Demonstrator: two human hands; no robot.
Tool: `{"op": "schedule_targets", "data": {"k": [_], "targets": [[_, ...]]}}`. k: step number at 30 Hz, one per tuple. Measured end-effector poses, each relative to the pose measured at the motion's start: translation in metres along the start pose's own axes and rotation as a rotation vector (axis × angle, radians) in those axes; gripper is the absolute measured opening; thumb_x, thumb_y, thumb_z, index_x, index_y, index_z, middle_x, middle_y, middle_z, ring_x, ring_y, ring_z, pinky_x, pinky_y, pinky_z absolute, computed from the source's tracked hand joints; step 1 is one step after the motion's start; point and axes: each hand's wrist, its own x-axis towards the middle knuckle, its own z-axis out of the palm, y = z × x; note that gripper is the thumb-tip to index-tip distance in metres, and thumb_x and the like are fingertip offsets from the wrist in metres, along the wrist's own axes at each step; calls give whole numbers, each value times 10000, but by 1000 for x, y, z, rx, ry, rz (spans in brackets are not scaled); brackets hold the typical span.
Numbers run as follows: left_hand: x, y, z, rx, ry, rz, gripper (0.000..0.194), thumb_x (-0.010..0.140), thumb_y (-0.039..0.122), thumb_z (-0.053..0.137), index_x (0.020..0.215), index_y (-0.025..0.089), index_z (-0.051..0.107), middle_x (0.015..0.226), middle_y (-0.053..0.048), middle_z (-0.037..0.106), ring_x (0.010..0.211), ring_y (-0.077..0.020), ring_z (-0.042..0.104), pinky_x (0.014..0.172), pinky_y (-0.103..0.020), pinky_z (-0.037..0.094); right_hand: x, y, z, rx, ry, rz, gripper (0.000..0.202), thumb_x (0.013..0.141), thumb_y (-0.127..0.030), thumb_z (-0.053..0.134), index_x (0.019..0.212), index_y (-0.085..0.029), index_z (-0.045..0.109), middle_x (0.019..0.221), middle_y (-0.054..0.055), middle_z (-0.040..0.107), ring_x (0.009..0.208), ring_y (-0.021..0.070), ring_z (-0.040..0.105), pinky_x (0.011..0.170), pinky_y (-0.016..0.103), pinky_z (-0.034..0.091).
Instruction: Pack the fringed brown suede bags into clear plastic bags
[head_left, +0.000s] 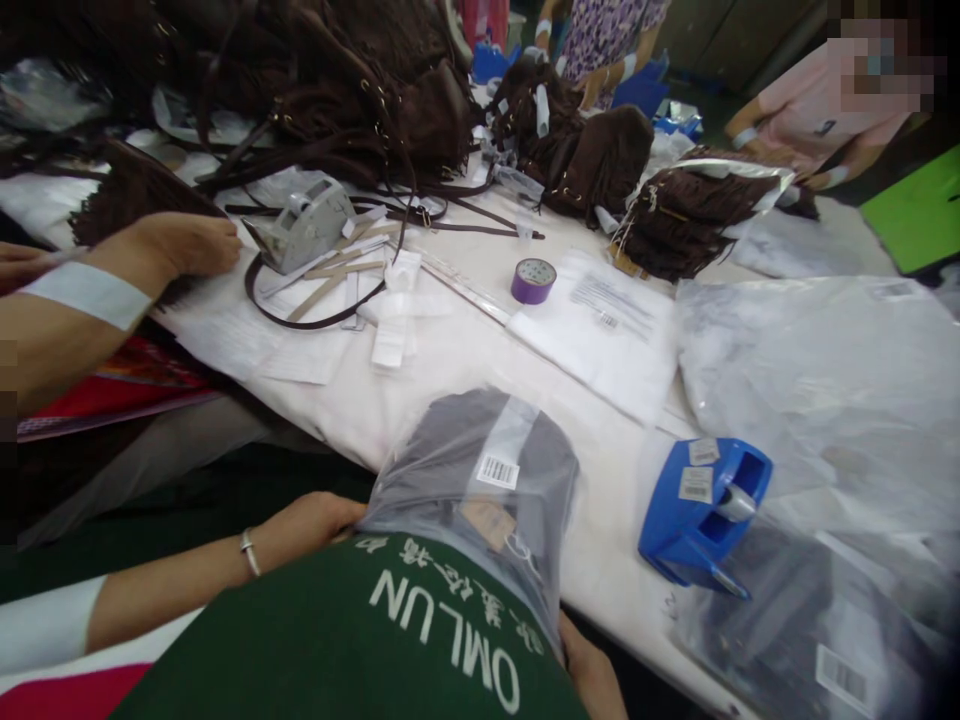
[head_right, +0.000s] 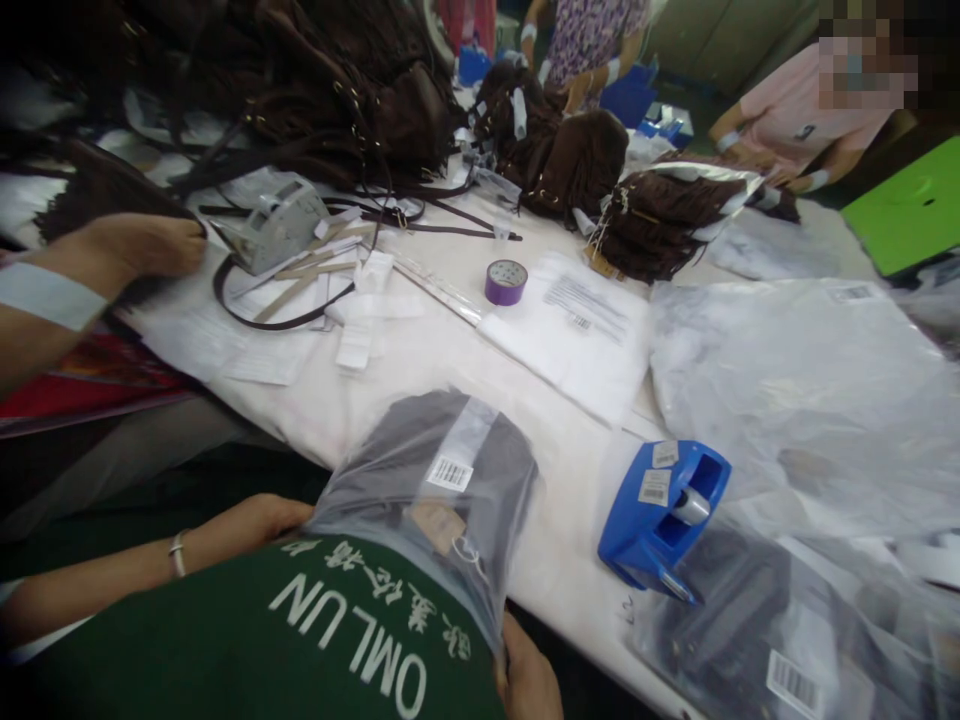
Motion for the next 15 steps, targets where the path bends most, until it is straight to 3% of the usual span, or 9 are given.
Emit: {"op": "schedule_targets", "data": {"k": [3,6,9,11,13,15], "targets": [[30,8,-6,51,2,-3,299,795,260,433,970,201,668,746,-22,698,688,-203,662,652,-257,505,19,-11,-16,14,48,-7,396,722,-434,470,956,-226,714,913,59,718,877,291,653,733,359,520],[59,17,-7,87,200,-51,491,804,194,355,1280,168,475,778,-32,681,640,-184,641,652,-288,522,37,-22,-32,-79,258,43,474,765,-374,435,1157,-188,625,1038,86,685,985,282,611,830,385,494],[73,19,-4,352,409,232,563,785,142,406,1347,155,398,1095,-106,617,959,-223,598,898,-372,470,43,-28,-38,-257,455,-167,504,836,-276,358,1316,-184,482,1254,107,561,1145,272,511,961,450,400],[76,12,-4,485,473,480,566,782,85,410,1343,159,407,1210,-130,541,1114,-239,502,1001,-411,389,42,-24,-36,-343,555,-392,432,865,-227,372,1265,-212,537,1257,107,540,1155,253,488,987,455,366],[76,3,-6,574,406,668,507,803,56,400,1286,187,479,1169,-119,563,1126,-237,482,1007,-423,366,42,-16,-34,-412,566,-577,347,865,-178,426,1130,-259,636,1096,81,616,1041,222,544,949,423,391],[78,-5,-9,633,241,793,432,827,67,397,1203,211,552,1105,-100,607,1091,-227,507,991,-409,369,44,-9,-32,-462,439,-726,345,855,-130,445,1063,-299,662,968,37,658,952,192,575,909,388,413]]}}
